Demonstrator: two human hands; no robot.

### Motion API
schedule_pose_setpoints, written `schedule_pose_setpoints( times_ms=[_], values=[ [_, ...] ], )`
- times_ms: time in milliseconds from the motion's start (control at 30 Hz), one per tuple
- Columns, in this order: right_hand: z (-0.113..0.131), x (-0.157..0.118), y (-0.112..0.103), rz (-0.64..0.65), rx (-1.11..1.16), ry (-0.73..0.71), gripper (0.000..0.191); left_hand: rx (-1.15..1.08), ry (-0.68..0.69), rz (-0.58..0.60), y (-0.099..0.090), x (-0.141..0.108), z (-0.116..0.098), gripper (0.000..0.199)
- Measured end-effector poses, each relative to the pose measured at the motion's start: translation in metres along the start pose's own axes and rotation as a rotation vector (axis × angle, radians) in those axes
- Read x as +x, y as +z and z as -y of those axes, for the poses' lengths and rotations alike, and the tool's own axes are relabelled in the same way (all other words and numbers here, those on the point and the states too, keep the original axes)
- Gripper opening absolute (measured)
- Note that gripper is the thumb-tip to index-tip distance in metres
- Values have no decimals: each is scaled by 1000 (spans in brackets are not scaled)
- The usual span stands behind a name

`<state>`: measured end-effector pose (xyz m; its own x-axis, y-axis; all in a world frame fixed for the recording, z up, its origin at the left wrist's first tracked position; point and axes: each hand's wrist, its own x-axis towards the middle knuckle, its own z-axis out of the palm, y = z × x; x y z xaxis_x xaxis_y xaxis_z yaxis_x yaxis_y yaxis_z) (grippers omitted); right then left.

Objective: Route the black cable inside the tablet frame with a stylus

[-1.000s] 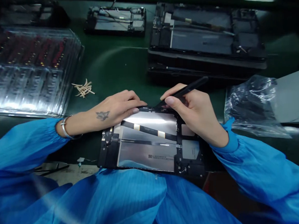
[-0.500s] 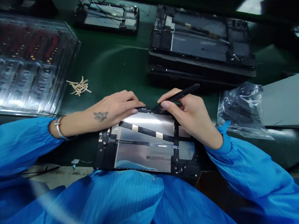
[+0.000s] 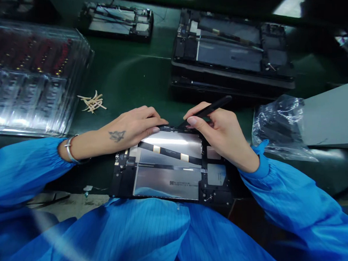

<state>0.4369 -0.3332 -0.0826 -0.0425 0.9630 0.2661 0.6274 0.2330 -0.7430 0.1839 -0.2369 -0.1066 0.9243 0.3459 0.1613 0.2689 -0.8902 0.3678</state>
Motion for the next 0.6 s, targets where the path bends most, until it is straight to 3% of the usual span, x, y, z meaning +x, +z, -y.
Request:
schedule_pose_setpoints(
  times_ms=[433, 600],
  values=[
    [-1, -1, 3, -12, 71, 82, 17, 3, 9, -13, 2, 0, 3, 39],
    [-7, -5, 5, -147, 301, 249, 27, 178, 0, 12, -4, 1, -6, 41]
  ],
)
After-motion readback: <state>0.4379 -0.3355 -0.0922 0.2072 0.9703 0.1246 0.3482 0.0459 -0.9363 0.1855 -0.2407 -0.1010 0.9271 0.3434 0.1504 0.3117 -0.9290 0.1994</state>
